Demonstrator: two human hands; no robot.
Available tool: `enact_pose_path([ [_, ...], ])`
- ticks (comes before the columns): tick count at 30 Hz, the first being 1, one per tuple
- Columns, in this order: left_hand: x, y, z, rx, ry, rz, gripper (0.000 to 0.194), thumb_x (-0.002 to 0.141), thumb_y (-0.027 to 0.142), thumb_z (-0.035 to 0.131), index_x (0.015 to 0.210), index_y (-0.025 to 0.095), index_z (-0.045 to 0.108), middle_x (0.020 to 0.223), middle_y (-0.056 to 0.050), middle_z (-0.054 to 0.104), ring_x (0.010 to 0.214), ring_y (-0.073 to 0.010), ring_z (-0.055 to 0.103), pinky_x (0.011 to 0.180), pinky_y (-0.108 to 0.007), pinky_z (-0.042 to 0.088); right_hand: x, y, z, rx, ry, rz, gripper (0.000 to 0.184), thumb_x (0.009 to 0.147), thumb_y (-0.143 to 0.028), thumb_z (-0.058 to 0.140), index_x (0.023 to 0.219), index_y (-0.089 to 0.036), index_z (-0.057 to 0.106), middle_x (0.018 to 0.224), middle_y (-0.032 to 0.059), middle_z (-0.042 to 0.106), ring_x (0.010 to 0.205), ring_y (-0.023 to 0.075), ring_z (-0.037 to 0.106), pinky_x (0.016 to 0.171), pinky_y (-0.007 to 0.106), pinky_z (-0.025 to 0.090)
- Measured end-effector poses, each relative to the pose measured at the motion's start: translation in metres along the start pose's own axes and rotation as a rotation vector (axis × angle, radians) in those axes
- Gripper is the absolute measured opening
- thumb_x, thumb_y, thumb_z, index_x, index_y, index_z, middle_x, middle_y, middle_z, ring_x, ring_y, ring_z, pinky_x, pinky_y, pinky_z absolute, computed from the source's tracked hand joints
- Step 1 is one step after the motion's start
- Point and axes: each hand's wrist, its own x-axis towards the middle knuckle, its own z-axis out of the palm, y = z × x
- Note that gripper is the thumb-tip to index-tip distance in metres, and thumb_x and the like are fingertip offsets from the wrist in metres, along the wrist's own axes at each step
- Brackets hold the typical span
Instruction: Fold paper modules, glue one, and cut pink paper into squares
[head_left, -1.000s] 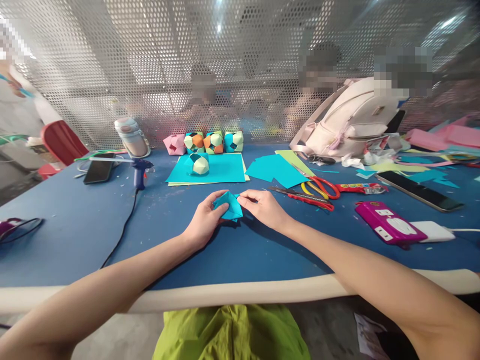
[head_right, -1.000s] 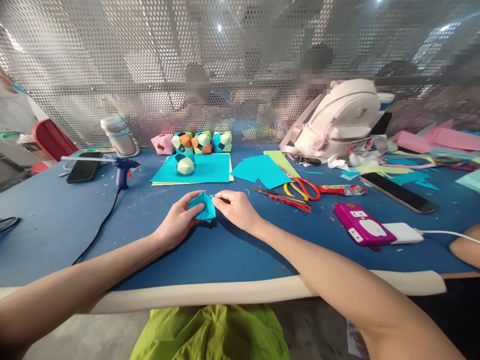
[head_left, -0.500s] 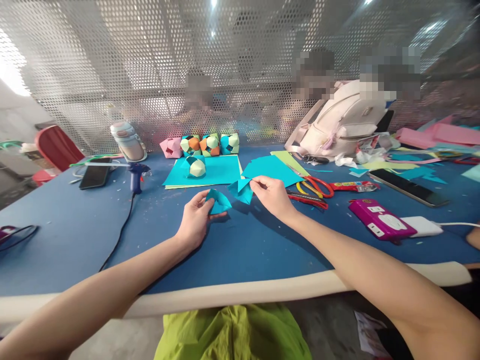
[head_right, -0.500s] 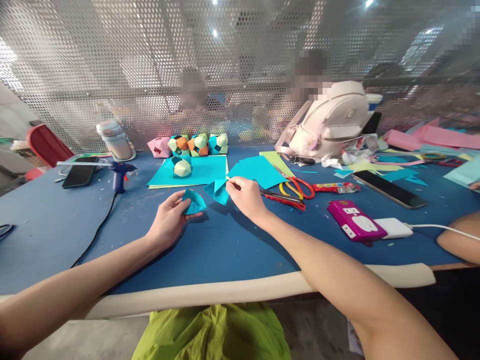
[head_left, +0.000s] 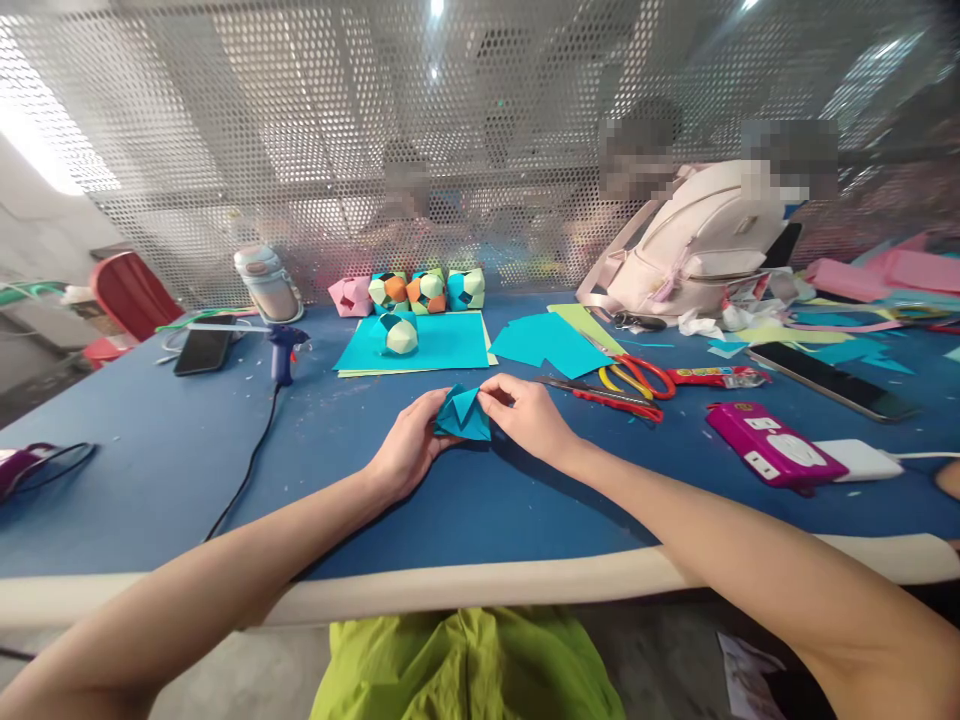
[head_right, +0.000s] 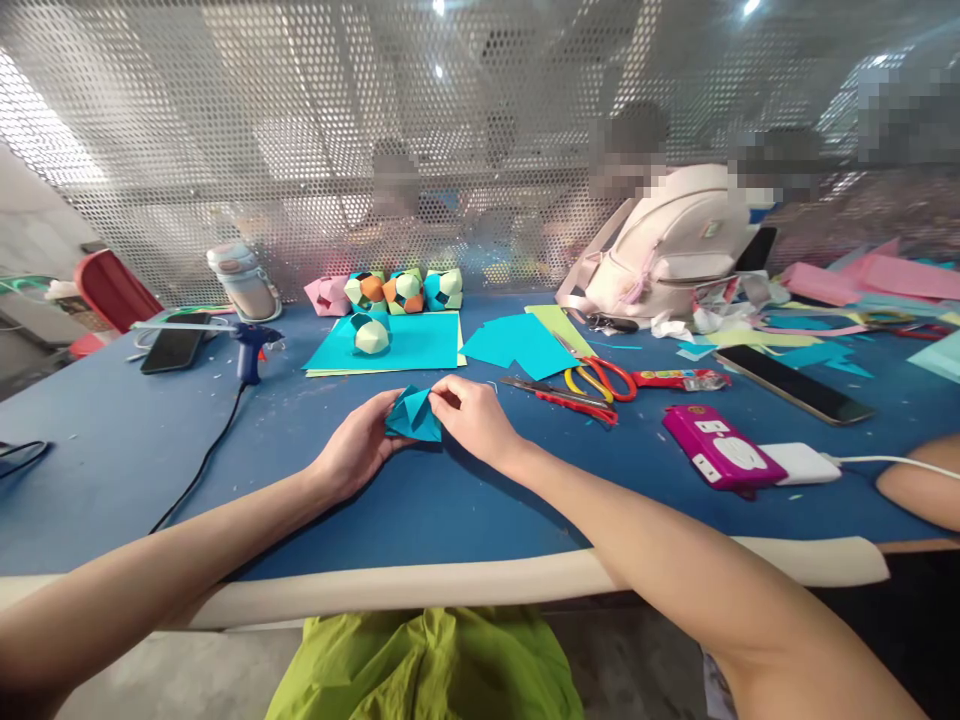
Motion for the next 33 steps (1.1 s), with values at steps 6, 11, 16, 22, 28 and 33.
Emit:
enact_pose_path([
  [6,-0.0002,-0.0029,-0.0028,0.130,0.035,0.019,0.039,0.059,0.028,0.079,0.092,0.014,0.064,0.082,-0.002,0.065,0.072,-0.0136,0.060,0.069,-0.029,0.053,-0.0018,0.0008,0.0042,-0.041,0.034,-0.032,0.015,0.083,-0.028,0.053,0.074,-0.019,0.061,0.071,0.0031,0.067,0.065,0.0156,0.061,0.062,0.026,0.045],
  [11,0.0009,-0.0053,-0.0045,0.185,0.093,0.037,0.032,0.058,0.029,0.077,0.084,0.015,0.065,0.074,0.000,0.063,0.063,-0.0106,0.056,0.059,-0.023,0.047,-0.0049,-0.0023,0.0067,-0.057,0.007,-0.090,0.013,0.084,-0.026,0.053,0.076,-0.020,0.062,0.075,0.0038,0.068,0.067,0.0156,0.061,0.061,0.026,0.045],
  [16,0.0015,-0.0063,-0.0043,0.178,0.089,0.045,0.031,0.059,0.027,0.076,0.084,0.015,0.065,0.074,0.001,0.064,0.062,-0.0106,0.056,0.060,-0.024,0.047,-0.0058,-0.0014,0.0072,-0.062,0.005,-0.120,0.015,0.084,-0.025,0.054,0.073,-0.019,0.063,0.072,0.0030,0.065,0.066,0.0149,0.059,0.061,0.026,0.044],
  [22,0.0014,-0.0074,-0.0045,0.181,0.088,0.067,0.027,0.061,0.028,0.075,0.080,0.016,0.060,0.071,0.002,0.061,0.062,-0.0099,0.055,0.058,-0.022,0.045,-0.0054,-0.0013,0.0079,-0.075,0.020,-0.109,0.014,0.084,-0.025,0.055,0.074,-0.019,0.064,0.075,0.0043,0.066,0.069,0.0163,0.061,0.064,0.027,0.045],
  [28,0.0021,-0.0091,-0.0058,0.169,0.079,0.071,0.027,0.061,0.026,0.074,0.074,0.017,0.053,0.062,0.005,0.056,0.055,-0.0080,0.050,0.052,-0.020,0.039,-0.0053,-0.0014,0.0080,-0.079,0.025,-0.014,0.007,0.081,-0.025,0.058,0.077,-0.021,0.061,0.072,0.0025,0.068,0.066,0.0163,0.063,0.064,0.028,0.046],
  [33,0.0013,-0.0084,-0.0040,0.132,0.068,0.068,0.027,0.061,0.025,0.074,0.072,0.017,0.050,0.058,0.006,0.053,0.052,-0.0066,0.047,0.051,-0.019,0.036,-0.0055,-0.0038,0.0062,-0.122,0.039,-0.024,0.007,0.080,-0.025,0.057,0.074,-0.021,0.060,0.070,0.0022,0.068,0.064,0.0166,0.062,0.065,0.029,0.045],
])
